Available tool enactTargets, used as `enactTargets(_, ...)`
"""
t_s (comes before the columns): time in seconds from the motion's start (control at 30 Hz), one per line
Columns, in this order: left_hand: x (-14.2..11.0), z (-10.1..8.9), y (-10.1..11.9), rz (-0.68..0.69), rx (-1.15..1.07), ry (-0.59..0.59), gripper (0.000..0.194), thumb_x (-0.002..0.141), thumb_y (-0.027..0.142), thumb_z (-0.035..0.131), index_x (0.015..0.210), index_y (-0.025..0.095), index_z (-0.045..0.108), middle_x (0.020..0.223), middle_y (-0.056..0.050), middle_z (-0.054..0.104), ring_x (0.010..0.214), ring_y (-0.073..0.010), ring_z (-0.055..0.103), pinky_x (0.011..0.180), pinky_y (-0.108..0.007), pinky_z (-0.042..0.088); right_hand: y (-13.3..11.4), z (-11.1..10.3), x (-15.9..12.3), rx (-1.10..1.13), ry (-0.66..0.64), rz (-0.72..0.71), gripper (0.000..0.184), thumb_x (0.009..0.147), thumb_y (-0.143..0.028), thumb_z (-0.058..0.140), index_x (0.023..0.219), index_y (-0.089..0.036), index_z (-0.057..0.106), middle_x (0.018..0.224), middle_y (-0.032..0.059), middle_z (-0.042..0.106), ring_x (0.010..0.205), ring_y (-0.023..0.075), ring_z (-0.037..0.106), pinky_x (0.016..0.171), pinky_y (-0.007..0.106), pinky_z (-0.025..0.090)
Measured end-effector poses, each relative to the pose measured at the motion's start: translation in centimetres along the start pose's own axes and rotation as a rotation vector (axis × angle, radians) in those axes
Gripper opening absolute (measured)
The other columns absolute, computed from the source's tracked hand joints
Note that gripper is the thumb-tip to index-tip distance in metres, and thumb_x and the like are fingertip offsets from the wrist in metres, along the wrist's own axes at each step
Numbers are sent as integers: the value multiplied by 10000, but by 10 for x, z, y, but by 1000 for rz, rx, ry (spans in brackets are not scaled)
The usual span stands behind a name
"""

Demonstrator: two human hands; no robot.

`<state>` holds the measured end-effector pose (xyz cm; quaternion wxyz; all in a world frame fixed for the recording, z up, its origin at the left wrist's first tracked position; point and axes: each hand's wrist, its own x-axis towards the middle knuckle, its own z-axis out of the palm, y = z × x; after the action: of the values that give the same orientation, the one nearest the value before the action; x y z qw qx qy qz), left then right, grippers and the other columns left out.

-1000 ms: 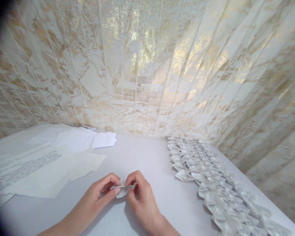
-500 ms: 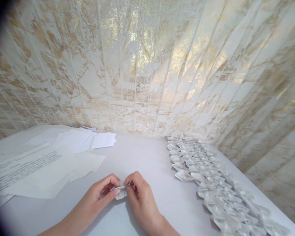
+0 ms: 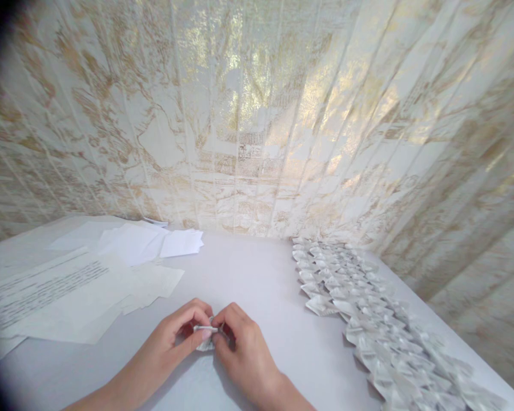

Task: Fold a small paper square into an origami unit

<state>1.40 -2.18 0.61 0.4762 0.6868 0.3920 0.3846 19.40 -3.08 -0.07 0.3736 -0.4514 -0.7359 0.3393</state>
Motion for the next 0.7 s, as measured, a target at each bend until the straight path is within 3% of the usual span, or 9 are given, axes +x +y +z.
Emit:
enactTargets(0.33, 0, -1, -1, -8, -72, 7, 180, 952, 365, 563, 831, 231, 578, 894, 34, 560, 779, -152, 513, 721, -273, 381, -1, -1, 0, -39, -25, 72, 124, 856, -72, 597, 840, -190, 630, 745, -29, 566, 678, 139, 503, 637, 231, 368)
enactTargets(0.7, 2, -2, -4, -13, -115, -6, 217, 957, 400, 568, 836, 223, 598, 878, 28, 556, 798, -157, 514, 735, -286, 382, -3, -2, 1, -64, -38, 67, 158, 830, -30, 606, 811, -185, 626, 718, -38, 550, 665, 131, 507, 632, 225, 361)
